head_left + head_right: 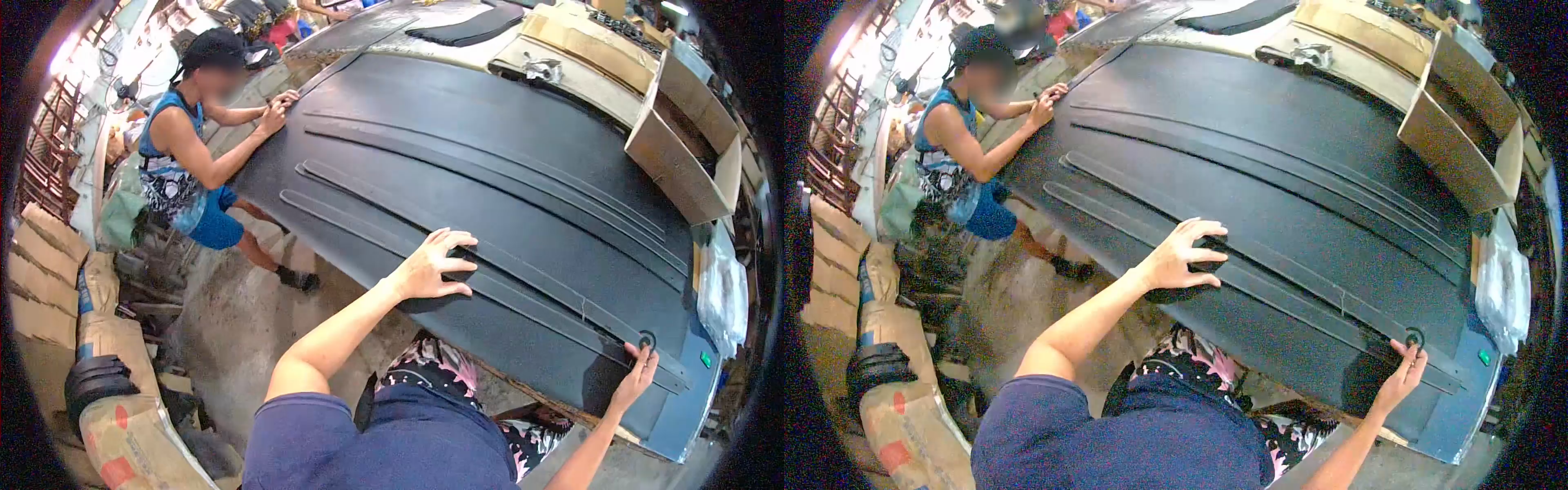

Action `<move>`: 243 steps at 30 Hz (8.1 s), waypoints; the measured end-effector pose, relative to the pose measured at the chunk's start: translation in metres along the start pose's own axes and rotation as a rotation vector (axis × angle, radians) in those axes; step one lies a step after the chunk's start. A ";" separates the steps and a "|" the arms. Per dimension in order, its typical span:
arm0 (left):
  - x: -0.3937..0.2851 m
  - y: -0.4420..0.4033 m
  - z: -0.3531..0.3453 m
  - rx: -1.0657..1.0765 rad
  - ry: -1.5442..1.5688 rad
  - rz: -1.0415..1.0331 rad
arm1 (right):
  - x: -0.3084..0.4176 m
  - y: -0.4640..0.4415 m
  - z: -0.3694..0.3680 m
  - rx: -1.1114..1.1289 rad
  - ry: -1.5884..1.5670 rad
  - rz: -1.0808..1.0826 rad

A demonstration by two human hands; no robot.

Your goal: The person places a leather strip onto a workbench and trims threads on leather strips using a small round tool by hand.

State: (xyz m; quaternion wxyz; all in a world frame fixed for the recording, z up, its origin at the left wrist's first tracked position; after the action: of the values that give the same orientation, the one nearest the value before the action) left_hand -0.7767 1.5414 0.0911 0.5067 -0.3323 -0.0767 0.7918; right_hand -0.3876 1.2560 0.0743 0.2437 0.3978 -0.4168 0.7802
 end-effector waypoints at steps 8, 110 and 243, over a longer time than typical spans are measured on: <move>-0.002 -0.002 0.005 0.009 0.016 0.004 | 0.002 0.013 0.005 -0.008 0.006 -0.056; 0.047 -0.077 0.000 0.029 0.169 0.341 | -0.017 -0.027 -0.013 -0.257 -0.035 0.005; -0.075 -0.180 -0.138 0.307 0.046 -0.003 | -0.018 -0.060 -0.065 -0.035 -1.243 -0.476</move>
State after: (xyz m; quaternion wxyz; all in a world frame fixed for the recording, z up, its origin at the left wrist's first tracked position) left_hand -0.5379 1.5332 0.1009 0.5545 -0.2688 0.0561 0.7856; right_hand -0.3616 1.3420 0.0649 0.1301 0.8506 -0.3934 0.3237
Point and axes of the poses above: each hand's wrist, its own y-axis away from the middle knuckle, its own z-axis out of the back of the hand, x = y × z, the point moved 2 cm from there along -y, towards the middle knuckle, and after that the axes turned 7 degrees about z, right-handed, at the moved point
